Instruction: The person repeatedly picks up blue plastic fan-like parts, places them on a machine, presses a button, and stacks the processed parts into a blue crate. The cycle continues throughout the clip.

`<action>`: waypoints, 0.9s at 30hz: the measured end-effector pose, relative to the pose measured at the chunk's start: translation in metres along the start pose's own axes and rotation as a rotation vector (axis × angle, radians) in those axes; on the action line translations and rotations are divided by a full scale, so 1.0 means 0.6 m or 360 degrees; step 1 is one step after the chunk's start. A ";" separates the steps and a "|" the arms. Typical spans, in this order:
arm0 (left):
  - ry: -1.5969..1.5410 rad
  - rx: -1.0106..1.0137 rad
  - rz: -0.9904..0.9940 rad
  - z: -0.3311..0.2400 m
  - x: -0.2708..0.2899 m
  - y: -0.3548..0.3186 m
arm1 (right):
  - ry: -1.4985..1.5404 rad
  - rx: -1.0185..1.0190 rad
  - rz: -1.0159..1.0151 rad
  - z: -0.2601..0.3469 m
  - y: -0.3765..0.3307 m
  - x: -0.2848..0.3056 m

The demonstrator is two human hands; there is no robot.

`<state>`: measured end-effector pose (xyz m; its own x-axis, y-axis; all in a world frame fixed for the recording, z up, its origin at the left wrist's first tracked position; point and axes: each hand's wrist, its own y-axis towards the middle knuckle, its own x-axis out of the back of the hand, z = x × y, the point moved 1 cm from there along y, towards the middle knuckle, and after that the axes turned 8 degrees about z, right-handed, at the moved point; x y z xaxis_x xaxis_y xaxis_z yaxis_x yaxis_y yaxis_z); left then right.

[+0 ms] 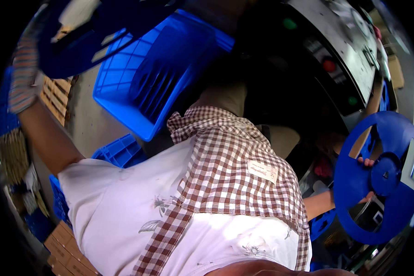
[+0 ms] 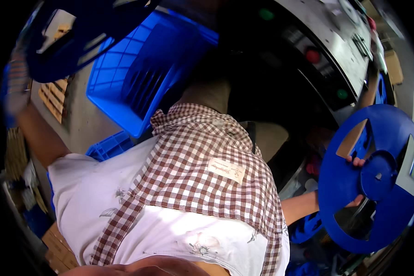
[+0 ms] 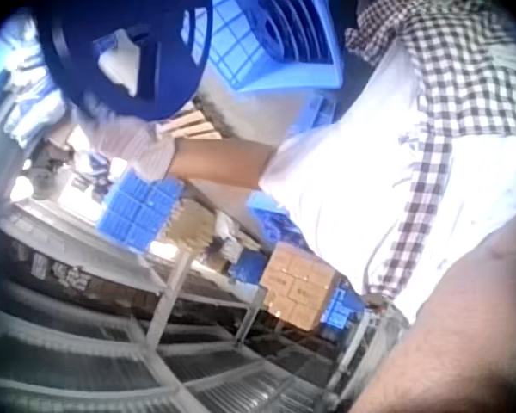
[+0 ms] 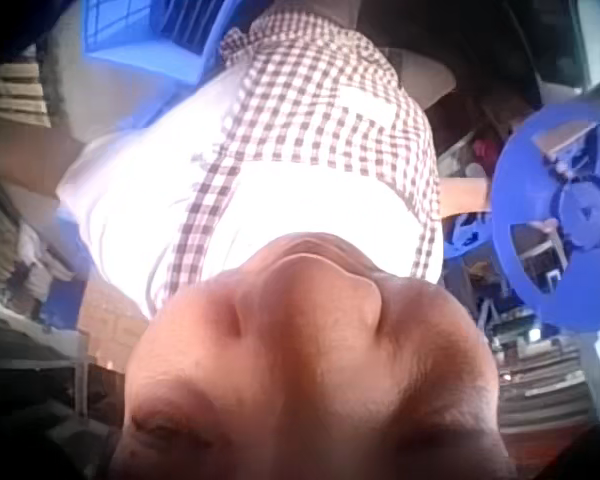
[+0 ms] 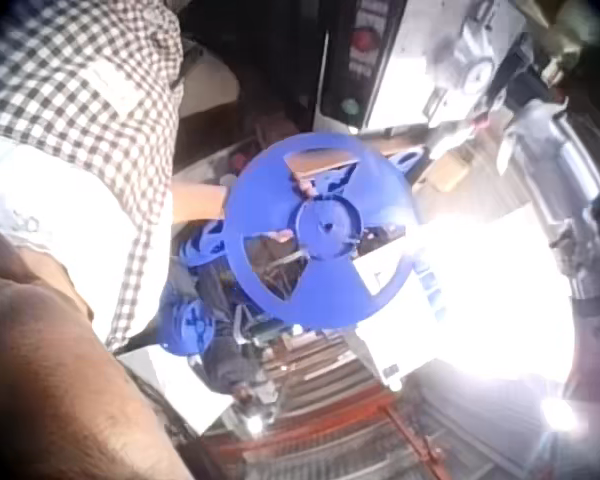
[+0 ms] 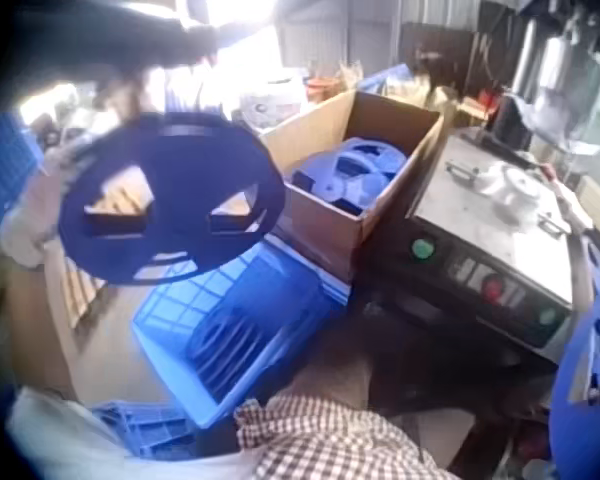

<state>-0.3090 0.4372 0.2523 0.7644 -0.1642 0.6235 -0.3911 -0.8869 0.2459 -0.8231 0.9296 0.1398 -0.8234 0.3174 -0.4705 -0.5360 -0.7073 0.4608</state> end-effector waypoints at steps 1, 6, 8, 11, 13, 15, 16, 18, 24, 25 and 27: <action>-0.0063 0.0312 -0.0296 0.053 -0.005 -0.016 | 0.0026 -0.0038 -0.0020 -0.001 0.017 -0.014; -0.0085 0.0152 0.0199 0.542 -0.159 -0.045 | -0.0071 -0.0131 0.0053 -0.030 0.075 -0.072; 0.0713 0.0219 0.0225 0.622 -0.220 -0.097 | -0.0132 -0.0214 -0.0040 -0.049 0.088 -0.096; 0.0858 0.0689 0.0467 0.720 -0.301 -0.151 | 0.0015 -0.0242 -0.0075 -0.059 0.096 -0.108; 0.0560 0.1160 0.0546 0.778 -0.330 -0.187 | -0.0150 -0.0309 -0.0060 -0.051 0.103 -0.100; 0.0628 0.1416 0.0758 0.757 -0.322 -0.168 | -0.0241 -0.0346 -0.0010 -0.044 0.108 -0.082; 0.0846 0.0990 0.0630 0.707 -0.333 -0.104 | -0.0266 -0.0321 0.0002 -0.044 0.103 -0.062; 0.0833 -0.0160 0.0132 0.527 -0.325 0.043 | -0.0248 -0.0261 -0.0056 -0.049 0.104 -0.055; 0.0895 -0.0777 0.0326 0.056 -0.421 0.332 | -0.0176 -0.0093 -0.0138 -0.090 0.146 -0.084; 0.1385 -0.0760 0.0513 0.032 -0.451 0.378 | -0.0228 -0.0113 -0.0139 -0.057 0.137 -0.088; 0.1480 -0.1062 0.0652 -0.002 -0.523 0.455 | -0.0266 -0.0070 -0.0164 -0.056 0.137 -0.073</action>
<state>-0.6562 0.2468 0.1246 -0.0298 0.2353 0.9715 -0.9137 -0.4004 0.0690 -0.8251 0.8362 0.1730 -0.7859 0.4874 -0.3804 -0.6135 -0.6914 0.3817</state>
